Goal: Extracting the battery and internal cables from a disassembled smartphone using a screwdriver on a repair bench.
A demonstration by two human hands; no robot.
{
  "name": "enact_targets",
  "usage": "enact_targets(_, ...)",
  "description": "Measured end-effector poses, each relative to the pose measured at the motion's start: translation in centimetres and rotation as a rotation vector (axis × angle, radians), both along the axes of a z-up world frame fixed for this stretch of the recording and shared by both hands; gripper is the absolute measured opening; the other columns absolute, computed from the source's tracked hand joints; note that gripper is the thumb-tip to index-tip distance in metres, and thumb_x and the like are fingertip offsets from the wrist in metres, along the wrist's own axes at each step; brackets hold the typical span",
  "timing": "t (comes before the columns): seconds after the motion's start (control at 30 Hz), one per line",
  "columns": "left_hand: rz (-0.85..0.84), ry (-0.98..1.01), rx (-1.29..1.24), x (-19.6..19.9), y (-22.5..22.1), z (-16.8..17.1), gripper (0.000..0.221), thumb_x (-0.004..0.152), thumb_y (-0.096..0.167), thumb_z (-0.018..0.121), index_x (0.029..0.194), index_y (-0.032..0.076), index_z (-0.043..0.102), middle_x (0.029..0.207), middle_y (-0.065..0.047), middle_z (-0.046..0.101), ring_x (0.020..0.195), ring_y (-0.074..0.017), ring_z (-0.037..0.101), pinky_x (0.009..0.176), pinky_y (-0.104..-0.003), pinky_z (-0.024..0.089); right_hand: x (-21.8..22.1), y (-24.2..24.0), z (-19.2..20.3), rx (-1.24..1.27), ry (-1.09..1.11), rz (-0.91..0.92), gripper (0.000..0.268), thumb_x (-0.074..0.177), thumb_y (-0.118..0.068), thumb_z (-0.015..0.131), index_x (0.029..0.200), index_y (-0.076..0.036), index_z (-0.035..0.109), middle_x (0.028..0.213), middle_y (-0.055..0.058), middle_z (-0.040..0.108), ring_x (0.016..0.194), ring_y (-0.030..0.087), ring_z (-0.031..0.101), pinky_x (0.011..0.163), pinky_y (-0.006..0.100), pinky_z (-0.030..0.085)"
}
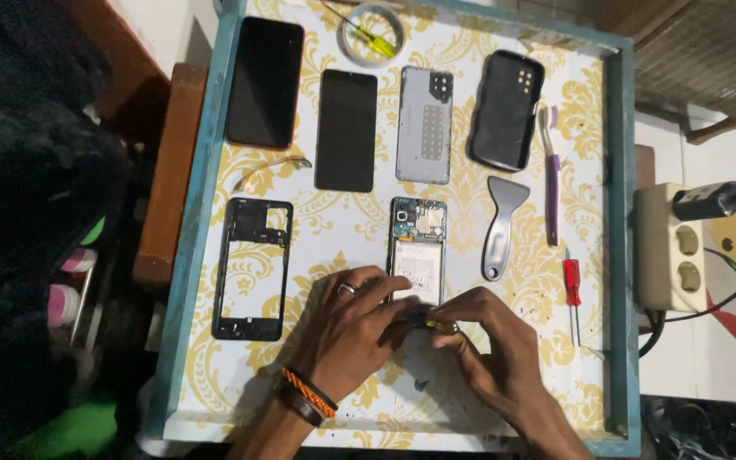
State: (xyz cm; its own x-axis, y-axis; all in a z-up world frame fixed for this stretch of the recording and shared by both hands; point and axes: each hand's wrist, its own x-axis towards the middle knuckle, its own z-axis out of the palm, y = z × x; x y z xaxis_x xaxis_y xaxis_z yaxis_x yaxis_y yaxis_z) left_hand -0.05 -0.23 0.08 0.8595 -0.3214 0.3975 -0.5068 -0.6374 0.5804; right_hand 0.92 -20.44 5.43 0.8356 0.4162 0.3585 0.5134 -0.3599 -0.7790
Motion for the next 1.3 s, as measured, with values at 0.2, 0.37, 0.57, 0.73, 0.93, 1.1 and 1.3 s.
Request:
enact_targets(0.2, 0.001, 0.036, 0.064, 0.1, 0.2, 0.8, 0.028, 0.083, 0.023, 0.078, 0.11, 0.021, 0.075, 0.126, 0.005, 0.068, 0.116, -0.0271, 0.055, 0.084, -0.048, 0.04, 0.7, -1.9, -0.5, 0.297, 0.209, -0.122, 0.023, 0.085, -0.01, 0.077, 0.105, -0.002, 0.069, 0.097, 0.015, 0.075, 0.092, 0.025, 0.073, 0.086, 0.034, 0.057)
enact_targets(0.37, -0.029, 0.084, 0.031, 0.4, 0.0, -0.2, 0.023, 0.088, 0.023, 0.074, 0.109, 0.017, 0.078, 0.124, 0.0, 0.069, 0.118, -0.0286, 0.054, 0.094, -0.049, 0.039, 3.1, -4.1, 2.7, 0.439, 0.138, -0.266, 0.025, 0.091, -0.01, 0.071, 0.111, 0.002, 0.063, 0.103, 0.016, 0.07, 0.094, 0.024, 0.072, 0.091, 0.033, 0.061)
enact_targets(0.57, -0.061, 0.0, -0.07, 3.8, 1.2, 3.2, 0.04, 0.087, -0.009, 0.055, 0.122, 0.007, 0.069, 0.13, -0.011, 0.067, 0.122, -0.027, 0.06, 0.11, -0.046, 0.038, 7.9, -4.1, 3.4, 0.663, 0.161, -0.32, 0.022, 0.099, -0.011, 0.069, 0.118, -0.003, 0.062, 0.107, 0.011, 0.07, 0.095, 0.017, 0.07, 0.089, 0.025, 0.058)
enact_targets(0.73, -0.111, 0.02, -0.279, 8.6, 1.7, 5.2, 0.055, 0.084, -0.018, 0.036, 0.13, 0.004, 0.056, 0.15, -0.02, 0.055, 0.142, -0.033, 0.053, 0.129, -0.051, 0.027, 10.4, -2.6, 1.2, 0.511, 0.132, -0.504, 0.022, 0.102, -0.022, 0.067, 0.114, -0.004, 0.063, 0.101, 0.01, 0.069, 0.092, 0.014, 0.067, 0.081, 0.025, 0.054)
enact_targets(0.93, -0.076, 0.102, -0.423, 11.3, 1.0, 4.2, 0.059, 0.088, -0.014, 0.032, 0.137, 0.009, 0.054, 0.156, -0.027, 0.047, 0.142, -0.047, 0.044, 0.121, -0.056, 0.031, 11.4, -2.8, -2.1, 0.647, 0.112, -0.486, 0.02, 0.1, 0.001, 0.065, 0.118, 0.01, 0.062, 0.095, 0.022, 0.069, 0.085, 0.023, 0.067, 0.072, 0.028, 0.055)
enact_targets(1.1, -0.05, 0.155, -0.34, 11.2, 1.1, 1.6, 0.057, 0.086, -0.014, 0.035, 0.135, 0.009, 0.054, 0.155, -0.03, 0.046, 0.135, -0.0487, 0.049, 0.122, -0.054, 0.028, 11.6, -3.1, -2.5, 0.662, 0.142, -0.528, 0.019, 0.1, -0.002, 0.066, 0.117, 0.008, 0.064, 0.093, 0.019, 0.07, 0.079, 0.019, 0.066, 0.071, 0.027, 0.055)
enact_targets(1.3, -0.054, 0.136, -0.364, 10.5, 1.3, 3.1, 0.061, 0.088, -0.014, 0.031, 0.14, 0.012, 0.049, 0.165, -0.027, 0.031, 0.14, -0.0452, 0.047, 0.117, -0.058, 0.036, 11.3, -3.4, -1.9, 0.621, 0.092, -0.576, 0.019, 0.103, -0.004, 0.066, 0.117, 0.008, 0.064, 0.09, 0.02, 0.067, 0.071, 0.018, 0.063, 0.068, 0.028, 0.055)
